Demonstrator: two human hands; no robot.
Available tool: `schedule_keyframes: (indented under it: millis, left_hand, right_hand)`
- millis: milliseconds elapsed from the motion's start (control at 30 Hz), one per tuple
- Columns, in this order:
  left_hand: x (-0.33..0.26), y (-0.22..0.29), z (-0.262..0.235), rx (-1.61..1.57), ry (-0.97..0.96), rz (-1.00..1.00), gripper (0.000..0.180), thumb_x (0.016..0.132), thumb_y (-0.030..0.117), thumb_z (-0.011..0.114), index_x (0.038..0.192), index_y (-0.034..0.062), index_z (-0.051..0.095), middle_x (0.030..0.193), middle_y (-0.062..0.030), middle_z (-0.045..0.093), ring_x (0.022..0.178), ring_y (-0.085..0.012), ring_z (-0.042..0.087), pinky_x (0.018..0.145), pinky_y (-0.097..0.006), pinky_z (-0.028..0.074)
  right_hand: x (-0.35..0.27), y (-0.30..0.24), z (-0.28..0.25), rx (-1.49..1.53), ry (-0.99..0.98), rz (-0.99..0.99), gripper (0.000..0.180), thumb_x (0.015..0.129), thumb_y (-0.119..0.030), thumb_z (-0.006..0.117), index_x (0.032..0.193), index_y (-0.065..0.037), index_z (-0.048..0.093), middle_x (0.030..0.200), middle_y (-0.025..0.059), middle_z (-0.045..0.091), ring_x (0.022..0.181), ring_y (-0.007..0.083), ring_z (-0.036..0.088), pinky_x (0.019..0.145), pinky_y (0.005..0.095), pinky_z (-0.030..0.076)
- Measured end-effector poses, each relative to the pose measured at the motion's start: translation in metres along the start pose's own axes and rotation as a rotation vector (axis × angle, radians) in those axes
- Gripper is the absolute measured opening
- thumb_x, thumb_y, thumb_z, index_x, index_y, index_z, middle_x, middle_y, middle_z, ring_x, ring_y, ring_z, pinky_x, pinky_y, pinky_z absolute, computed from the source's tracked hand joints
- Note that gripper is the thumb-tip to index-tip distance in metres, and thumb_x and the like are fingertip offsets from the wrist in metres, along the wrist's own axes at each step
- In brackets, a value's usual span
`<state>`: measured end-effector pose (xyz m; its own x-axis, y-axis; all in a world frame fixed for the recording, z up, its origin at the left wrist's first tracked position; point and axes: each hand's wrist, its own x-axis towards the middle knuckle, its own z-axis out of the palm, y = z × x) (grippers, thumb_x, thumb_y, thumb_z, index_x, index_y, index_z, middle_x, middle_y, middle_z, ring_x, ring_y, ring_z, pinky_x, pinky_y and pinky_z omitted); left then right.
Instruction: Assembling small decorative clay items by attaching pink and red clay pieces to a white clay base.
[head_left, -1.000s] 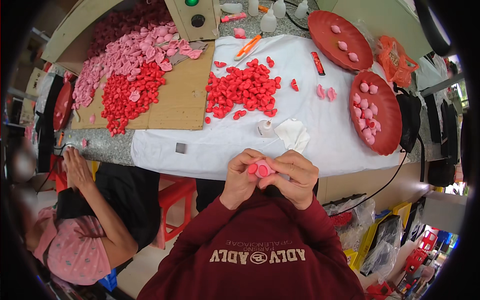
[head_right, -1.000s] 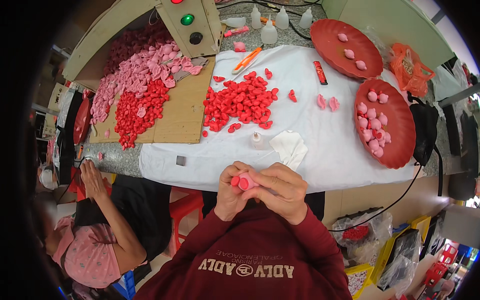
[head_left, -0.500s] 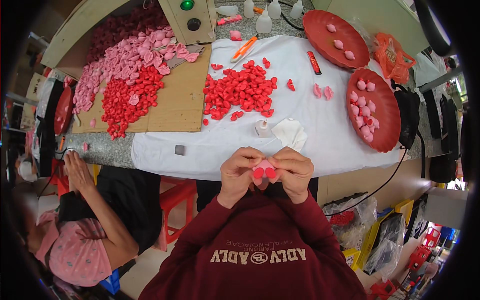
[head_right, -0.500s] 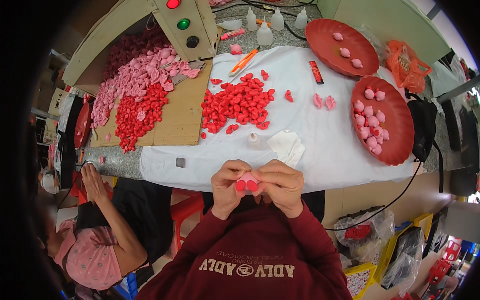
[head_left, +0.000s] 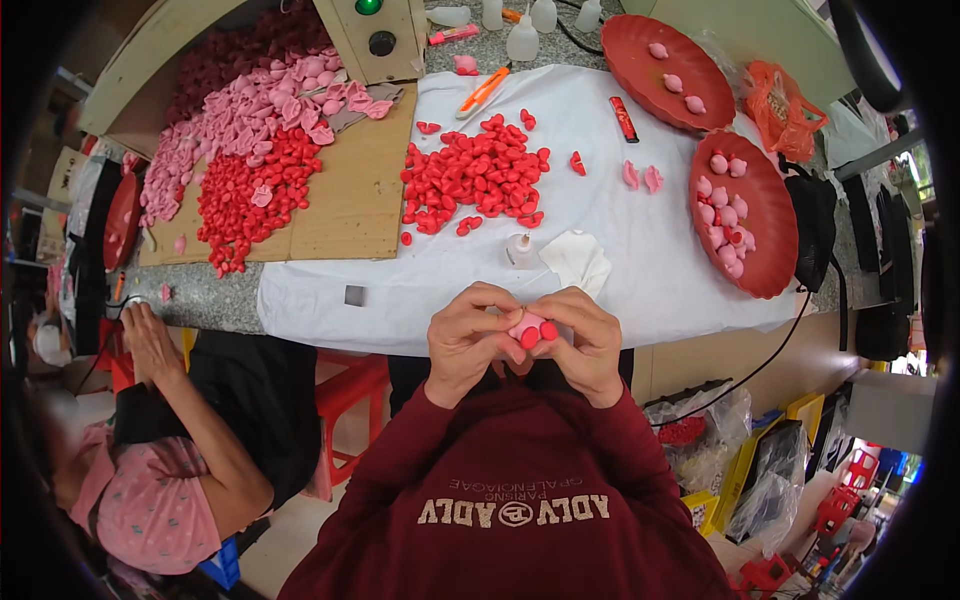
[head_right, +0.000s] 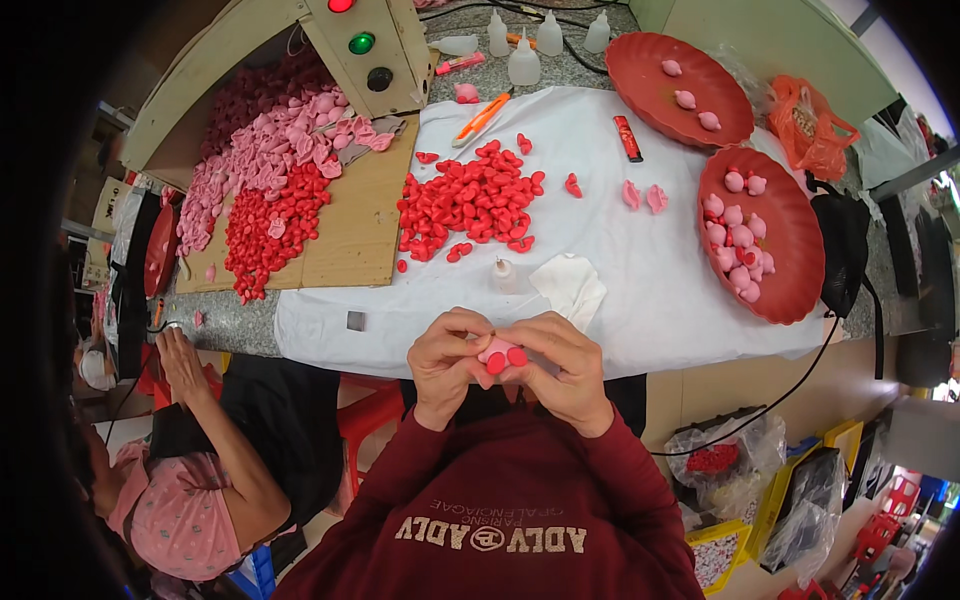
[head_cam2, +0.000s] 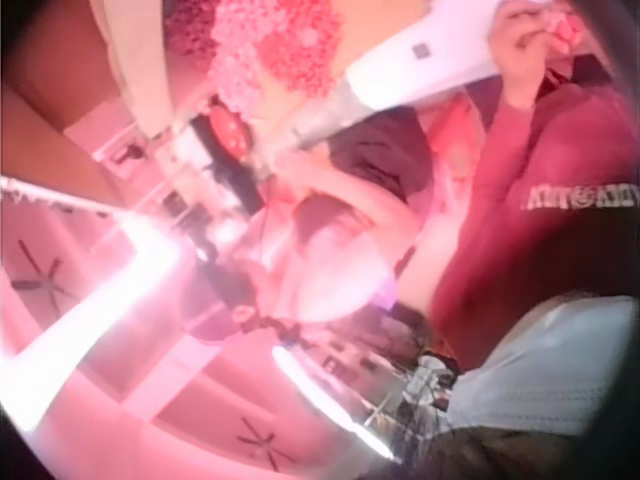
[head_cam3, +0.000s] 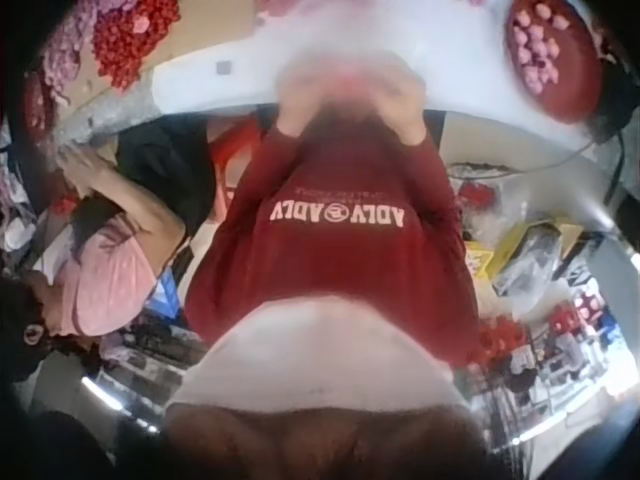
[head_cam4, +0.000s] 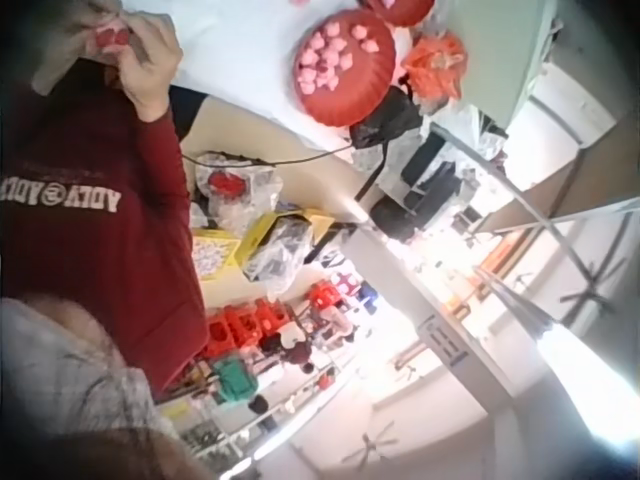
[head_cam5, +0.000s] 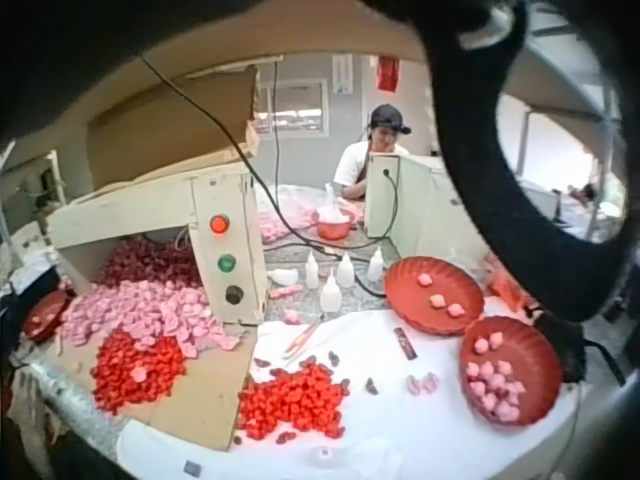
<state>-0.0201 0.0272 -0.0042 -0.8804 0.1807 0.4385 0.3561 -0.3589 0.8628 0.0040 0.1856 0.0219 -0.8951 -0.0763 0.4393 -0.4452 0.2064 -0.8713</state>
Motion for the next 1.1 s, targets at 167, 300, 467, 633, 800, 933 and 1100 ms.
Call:
schedule_keyframes:
  millis: [167, 300, 467, 633, 800, 933, 1100]
  left_hand:
    - [0.000, 0.001, 0.004, 0.060, -0.027, 0.100, 0.020, 0.066, 0.005, 0.073, 0.084, 0.0028, 0.064, 0.089, -0.0096, 0.061, 0.083, -0.0214, 0.056, 0.069, -0.030, 0.046]
    - [-0.003, 0.000, 0.009, 0.031, 0.056, 0.062, 0.014, 0.075, 0.013, 0.068, 0.081, 0.0026, 0.060, 0.086, -0.0083, 0.059, 0.081, -0.0212, 0.054, 0.070, -0.030, 0.044]
    - [0.007, 0.012, 0.026, 0.268, 0.074, 0.024, 0.036, 0.065, 0.010, 0.076, 0.096, 0.0045, 0.059, 0.096, -0.0080, 0.056, 0.093, -0.0218, 0.052, 0.079, -0.032, 0.043]
    - [0.003, 0.004, 0.027, 0.294, 0.069, 0.081, 0.039, 0.063, 0.005, 0.076, 0.097, 0.0037, 0.057, 0.100, -0.0084, 0.055, 0.096, -0.0231, 0.051, 0.082, -0.033, 0.043]
    - [-0.001, 0.004, 0.029, 0.317, 0.143, 0.090, 0.032, 0.061, 0.005, 0.076, 0.089, 0.0026, 0.061, 0.093, -0.0082, 0.060, 0.090, -0.0239, 0.054, 0.077, -0.032, 0.045]
    - [-0.005, -0.001, 0.027, 0.235, 0.159, 0.052, 0.029, 0.062, 0.005, 0.075, 0.088, 0.0020, 0.062, 0.093, -0.0086, 0.060, 0.091, -0.0234, 0.054, 0.078, -0.031, 0.045]
    - [-0.014, -0.007, 0.024, 0.105, 0.126, -0.004, 0.028, 0.068, 0.008, 0.073, 0.093, 0.0027, 0.061, 0.101, -0.0075, 0.058, 0.094, -0.0204, 0.053, 0.082, -0.031, 0.043]
  right_hand:
    - [-0.008, 0.007, 0.001, 0.020, 0.047, -0.043, 0.033, 0.068, -0.012, 0.072, 0.098, -0.001, 0.064, 0.089, 0.0089, 0.063, 0.077, 0.0199, 0.057, 0.067, 0.0286, 0.046]
    - [-0.011, 0.004, 0.005, 0.140, 0.072, 0.094, 0.029, 0.076, -0.021, 0.068, 0.097, -0.001, 0.064, 0.090, 0.0088, 0.062, 0.077, 0.0176, 0.057, 0.067, 0.0280, 0.046]
    - [-0.019, 0.006, 0.019, 0.875, 0.267, 0.442, 0.028, 0.084, -0.026, 0.060, 0.102, -0.004, 0.063, 0.095, 0.0070, 0.058, 0.078, 0.0149, 0.055, 0.063, 0.0285, 0.047]
    - [-0.026, 0.010, 0.029, 1.251, 0.237, 0.582, 0.023, 0.086, -0.027, 0.057, 0.098, -0.008, 0.061, 0.095, 0.0033, 0.055, 0.081, 0.0135, 0.051, 0.050, 0.0304, 0.044]
    - [-0.028, 0.009, 0.032, 1.329, 0.205, 0.566, 0.019, 0.085, -0.025, 0.058, 0.094, -0.008, 0.061, 0.098, 0.0023, 0.054, 0.082, 0.0131, 0.049, 0.062, 0.0299, 0.044]
    - [-0.027, 0.006, 0.035, 1.302, 0.207, 0.512, 0.023, 0.085, -0.023, 0.059, 0.101, -0.006, 0.061, 0.100, 0.0014, 0.053, 0.083, 0.0122, 0.047, 0.075, 0.0295, 0.040]
    - [-0.021, -0.009, 0.031, 1.045, 0.239, 0.522, 0.028, 0.084, -0.019, 0.060, 0.108, -0.004, 0.060, 0.096, 0.0012, 0.056, 0.081, 0.0130, 0.049, 0.071, 0.0273, 0.042]
